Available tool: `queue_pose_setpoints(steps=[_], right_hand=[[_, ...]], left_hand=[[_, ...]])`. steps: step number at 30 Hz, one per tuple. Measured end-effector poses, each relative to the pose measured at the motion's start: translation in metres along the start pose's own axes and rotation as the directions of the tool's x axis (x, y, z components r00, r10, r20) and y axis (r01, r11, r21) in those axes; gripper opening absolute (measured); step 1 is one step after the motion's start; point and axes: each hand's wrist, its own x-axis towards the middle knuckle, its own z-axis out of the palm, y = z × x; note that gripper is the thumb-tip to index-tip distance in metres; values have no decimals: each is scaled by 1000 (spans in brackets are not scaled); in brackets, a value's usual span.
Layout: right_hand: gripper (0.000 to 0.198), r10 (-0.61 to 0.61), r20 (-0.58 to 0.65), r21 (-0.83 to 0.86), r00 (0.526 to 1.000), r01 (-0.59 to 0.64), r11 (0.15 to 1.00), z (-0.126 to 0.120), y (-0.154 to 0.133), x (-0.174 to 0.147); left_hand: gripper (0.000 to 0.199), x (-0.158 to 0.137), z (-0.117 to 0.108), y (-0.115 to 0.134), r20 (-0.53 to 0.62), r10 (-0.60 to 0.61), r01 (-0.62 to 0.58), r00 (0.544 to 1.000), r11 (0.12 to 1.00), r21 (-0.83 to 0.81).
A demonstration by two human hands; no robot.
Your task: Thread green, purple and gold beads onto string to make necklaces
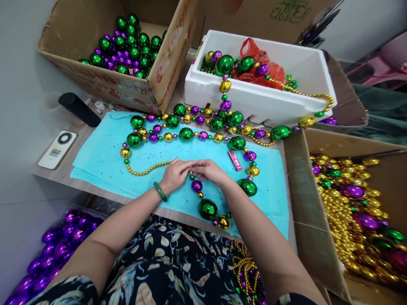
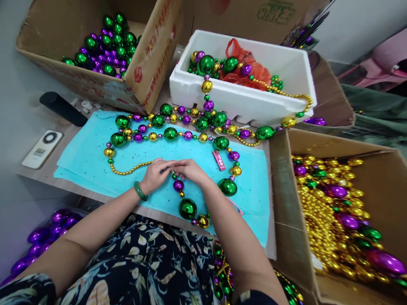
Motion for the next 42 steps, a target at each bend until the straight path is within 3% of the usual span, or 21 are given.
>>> queue_pose_setpoints(steps=[6,14,19,24,27,29,31,33,34,36,42], right_hand=[[18,22,36,42,999,-24,999,-5,-1,3],[11,35,1,49,999,-35,998,-7,-3,1],[4,34,-69,69,997,-29,997,-21,-5,-7],[12,-12,-86,240,996,32,970,-21,-5,-13],[21,-71,-47,435,996,84,896,-11,-6,-13],[27,-92,-44,490,995,102,866,-3,-6,-11],[31,-96,-51,464,994,109,879,3,-7,-9],[33,-97,-53,425,994,111,899,7,-6,-7],[33,-98,-54,399,994,112,910,9,-5,-5],[31,-103,-65,339,993,119,933,11,-3,-3],[21,-149,-112,157,982,165,974,11,1,-4]], left_hand=[[32,-3,4,-3,-12,87,-87,996,995,50],[21,-2,7,-5,-26,10,-9,1000,1000,28],[18,-6,-4,-5,34,-9,9,999,1000,-3],[17,-14,-14,-9,89,63,-62,994,998,-10],[15,-13,-11,-5,24,-92,94,995,981,-167],[14,-9,-6,1,-21,-304,269,952,871,-411],[19,-4,-1,8,19,-462,346,887,638,-688],[27,0,5,14,109,-506,340,856,392,-855],[29,2,7,16,143,-500,332,854,313,-890],[32,4,13,17,169,-483,329,859,269,-905],[32,5,17,14,157,-475,336,866,319,-886]])
